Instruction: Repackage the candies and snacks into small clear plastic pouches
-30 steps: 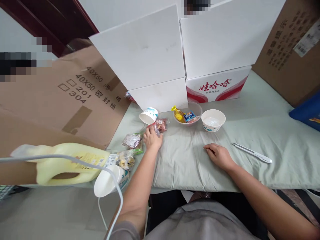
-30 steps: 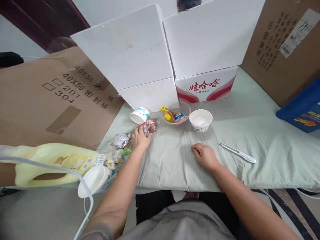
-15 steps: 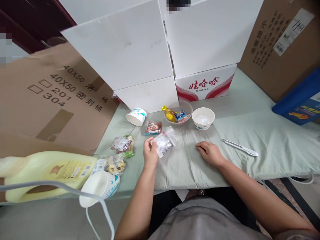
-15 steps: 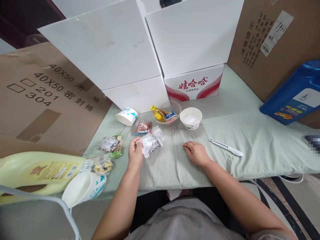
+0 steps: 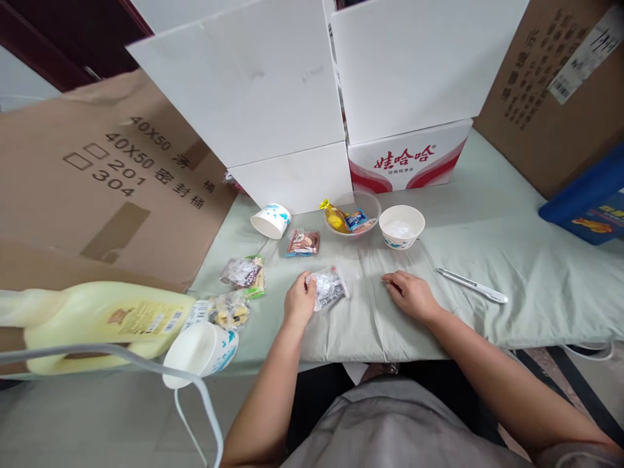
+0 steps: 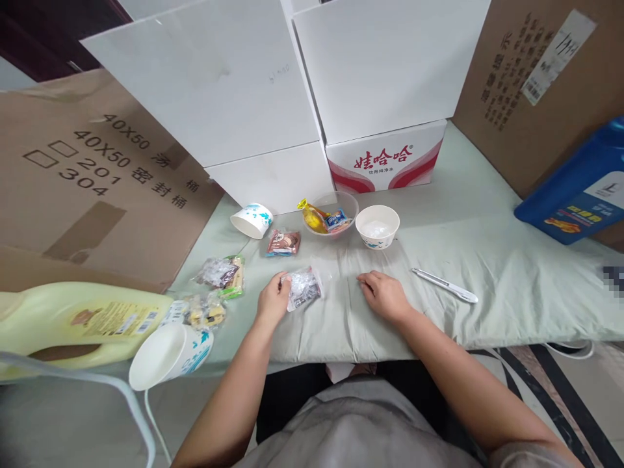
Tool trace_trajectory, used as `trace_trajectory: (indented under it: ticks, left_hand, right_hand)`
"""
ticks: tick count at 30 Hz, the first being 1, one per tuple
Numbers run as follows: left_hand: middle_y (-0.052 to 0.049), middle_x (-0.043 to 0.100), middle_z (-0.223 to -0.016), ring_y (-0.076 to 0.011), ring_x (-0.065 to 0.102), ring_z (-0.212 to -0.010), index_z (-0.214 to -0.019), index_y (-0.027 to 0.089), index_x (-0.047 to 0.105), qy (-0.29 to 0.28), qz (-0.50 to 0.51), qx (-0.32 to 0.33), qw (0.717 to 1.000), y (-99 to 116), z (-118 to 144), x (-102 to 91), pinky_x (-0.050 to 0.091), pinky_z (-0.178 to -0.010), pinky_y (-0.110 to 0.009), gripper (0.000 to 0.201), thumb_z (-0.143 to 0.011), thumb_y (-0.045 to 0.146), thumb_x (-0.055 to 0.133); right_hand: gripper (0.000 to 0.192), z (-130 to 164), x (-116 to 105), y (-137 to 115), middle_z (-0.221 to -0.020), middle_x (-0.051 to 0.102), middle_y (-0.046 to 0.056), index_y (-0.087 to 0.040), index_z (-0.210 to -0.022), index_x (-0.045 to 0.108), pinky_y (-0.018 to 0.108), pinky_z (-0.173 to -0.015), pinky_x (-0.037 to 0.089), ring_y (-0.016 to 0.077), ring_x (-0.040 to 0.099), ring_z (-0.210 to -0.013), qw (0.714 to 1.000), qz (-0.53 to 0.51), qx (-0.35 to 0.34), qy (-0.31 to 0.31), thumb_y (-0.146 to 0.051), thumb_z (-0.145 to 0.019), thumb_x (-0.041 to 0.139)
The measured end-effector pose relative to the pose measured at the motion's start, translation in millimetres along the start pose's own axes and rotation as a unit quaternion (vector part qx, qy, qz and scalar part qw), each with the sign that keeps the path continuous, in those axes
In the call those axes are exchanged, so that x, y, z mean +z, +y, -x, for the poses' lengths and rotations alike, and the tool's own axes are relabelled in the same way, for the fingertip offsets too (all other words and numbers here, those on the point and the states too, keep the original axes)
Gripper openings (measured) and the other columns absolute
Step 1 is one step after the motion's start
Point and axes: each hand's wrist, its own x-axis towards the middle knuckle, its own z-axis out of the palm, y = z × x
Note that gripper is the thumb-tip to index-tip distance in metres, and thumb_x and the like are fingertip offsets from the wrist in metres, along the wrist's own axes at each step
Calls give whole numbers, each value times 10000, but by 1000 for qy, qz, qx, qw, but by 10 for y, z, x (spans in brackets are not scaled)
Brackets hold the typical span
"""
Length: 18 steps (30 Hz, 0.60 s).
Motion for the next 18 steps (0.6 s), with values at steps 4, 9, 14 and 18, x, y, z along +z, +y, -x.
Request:
trace_trajectory:
  ticks: [4,9,14,18]
  left_hand:
    - [-126,649,-1068,-254,614,-1029,-1159,159,624,-45,-27,109,993,171,235,265,459,-961,-412,345,-897,342,493]
    - [-160,491,-1343,-274,464,-1278,-1419,179,376,-93,-14,286,954,309,518,511,424,-1037,-451,580,-917,448,491]
    - [-156,481,-1319,-280,474,-1268,-1300,190,479,-85,-27,291,953,222,563,513,441,-1022,-450,456,-901,403,539]
    - [-149,489,-1300,-276,490,-1255,-1263,191,497,-74,-9,289,955,194,548,510,461,-1000,-433,431,-892,401,556]
  right_hand:
    - [308,62,44,-306,-1104,621,126,-177,-1193,618,397,-856,521,246,592,-990,996,15,-90,17,-205,-916,487]
    - [331,164,2,-574,-1121,595,136,-204,-1225,606,445,-870,506,265,538,-1013,989,31,-144,5,-186,-909,511]
    - [266,362,-392,-61,-1081,628,133,-184,-1123,664,450,-892,482,267,562,-996,992,85,-41,79,-266,-927,504]
    - [303,550,-662,474,-1092,642,166,-182,-1121,669,531,-813,461,367,559,-1008,950,252,160,94,-309,-876,546]
